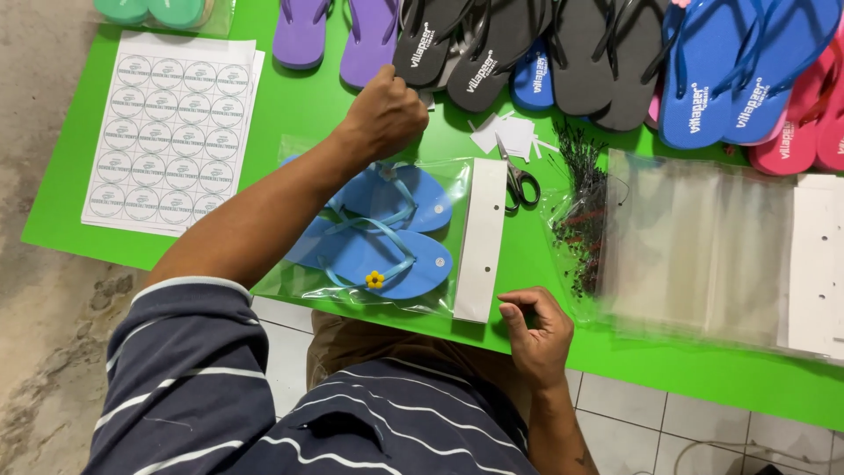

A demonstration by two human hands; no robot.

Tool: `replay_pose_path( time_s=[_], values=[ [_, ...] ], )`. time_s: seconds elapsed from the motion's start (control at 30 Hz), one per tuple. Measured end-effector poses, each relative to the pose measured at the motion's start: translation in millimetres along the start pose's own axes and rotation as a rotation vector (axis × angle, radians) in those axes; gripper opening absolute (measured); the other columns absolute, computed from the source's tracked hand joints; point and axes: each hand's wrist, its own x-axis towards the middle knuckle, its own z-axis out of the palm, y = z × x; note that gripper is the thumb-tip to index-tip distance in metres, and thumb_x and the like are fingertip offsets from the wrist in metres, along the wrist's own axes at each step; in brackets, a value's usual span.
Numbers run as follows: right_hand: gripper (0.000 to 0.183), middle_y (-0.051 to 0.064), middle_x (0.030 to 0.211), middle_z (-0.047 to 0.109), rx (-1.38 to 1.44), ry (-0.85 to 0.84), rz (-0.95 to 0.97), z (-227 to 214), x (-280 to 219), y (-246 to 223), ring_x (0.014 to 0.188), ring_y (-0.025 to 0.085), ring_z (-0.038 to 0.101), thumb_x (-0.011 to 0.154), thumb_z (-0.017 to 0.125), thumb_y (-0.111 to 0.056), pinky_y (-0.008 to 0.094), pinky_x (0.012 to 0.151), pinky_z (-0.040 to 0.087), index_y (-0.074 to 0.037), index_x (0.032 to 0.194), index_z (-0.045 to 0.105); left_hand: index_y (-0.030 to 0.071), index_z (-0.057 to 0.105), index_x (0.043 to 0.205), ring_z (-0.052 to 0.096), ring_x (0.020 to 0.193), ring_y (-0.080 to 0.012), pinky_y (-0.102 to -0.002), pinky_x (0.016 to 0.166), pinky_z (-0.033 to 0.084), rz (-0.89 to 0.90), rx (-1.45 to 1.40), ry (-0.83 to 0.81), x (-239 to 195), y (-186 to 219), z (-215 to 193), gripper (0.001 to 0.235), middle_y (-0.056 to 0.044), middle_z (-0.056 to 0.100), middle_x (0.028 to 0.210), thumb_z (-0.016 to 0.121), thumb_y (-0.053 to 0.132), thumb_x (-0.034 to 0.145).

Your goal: Attaching a decorative flower to flip-flops and packaging them into a plastic bag with a header card and sticker.

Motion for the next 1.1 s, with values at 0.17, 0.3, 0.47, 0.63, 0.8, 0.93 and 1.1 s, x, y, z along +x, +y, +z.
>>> replay_pose_path(
  time_s=[0.17,0.3,0.47,0.63,0.8,0.93,1.1],
  values=[
    [0.031,0.005,0.084,0.069,0.06,0.014,0.011,-2.7,1.0,-1.1,0.077,0.016,0.065,0.097,0.065,-0.037,0.027,0.069,0.051,-0.007,0.091,0.072,0.024,0.033,0.055,0.018,0.045,-0.0085,-0.028,0.053,0.028,0.052,-0.089,-0.204,16.3,-7.8,12.7,0.05,0.01,0.026,0.049,0.042,0.003,0.1],
    [0.032,0.005,0.082,0.068,0.093,0.009,0.004,-3.2,2.2,-0.1,0.076,0.015,0.065,0.097,0.065,-0.037,0.026,0.068,0.051,-0.007,0.09,0.072,0.023,0.032,0.051,0.021,0.043,-0.007,-0.027,0.047,0.024,0.0,-0.187,-0.229,20.7,-12.8,24.6,0.045,0.011,0.026,0.047,0.04,-0.006,0.084],
    [0.032,0.005,0.083,0.068,0.095,0.013,0.005,-3.6,2.1,1.1,0.076,0.014,0.065,0.097,0.064,-0.038,0.025,0.067,0.051,-0.007,0.091,0.072,0.023,0.032,0.052,0.02,0.043,-0.0065,-0.026,0.045,0.023,0.008,-0.186,-0.231,20.2,-10.1,32.3,0.05,0.01,0.024,0.047,0.039,-0.006,0.091],
    [0.035,0.005,0.083,0.068,0.112,0.01,0.015,-3.7,1.8,2.4,0.076,0.015,0.065,0.098,0.063,-0.039,0.026,0.067,0.051,-0.006,0.091,0.072,0.023,0.031,0.052,0.018,0.045,-0.0068,-0.025,0.046,0.021,0.048,-0.123,-0.2,16.4,-6.0,33.9,0.05,0.011,0.024,0.048,0.043,-0.009,0.089],
    [0.036,0.004,0.082,0.068,0.105,0.007,0.02,-3.9,0.8,3.1,0.074,0.013,0.063,0.098,0.062,-0.041,0.025,0.065,0.05,-0.007,0.092,0.072,0.023,0.033,0.053,0.021,0.044,-0.0061,-0.025,0.047,0.026,0.033,-0.147,-0.184,11.8,-7.3,34.8,0.049,0.011,0.026,0.047,0.043,-0.012,0.086],
    [0.033,0.005,0.081,0.067,0.105,0.011,0.009,-3.2,2.0,1.6,0.073,0.014,0.063,0.098,0.063,-0.037,0.026,0.065,0.05,-0.006,0.09,0.071,0.024,0.035,0.056,0.025,0.042,-0.0065,-0.026,0.052,0.034,0.046,-0.095,-0.154,6.5,-8.4,32.2,0.05,0.012,0.031,0.048,0.046,-0.008,0.093],
    [0.03,0.006,0.082,0.069,0.086,0.008,-0.004,-2.3,3.2,-0.7,0.076,0.015,0.066,0.097,0.066,-0.035,0.026,0.067,0.052,-0.006,0.089,0.072,0.024,0.042,0.054,0.035,0.04,-0.0054,-0.026,0.053,0.036,-0.027,-0.153,0.006,-3.1,-10.2,28.1,0.049,0.011,0.04,0.045,0.052,-0.006,0.091]
  ],
)
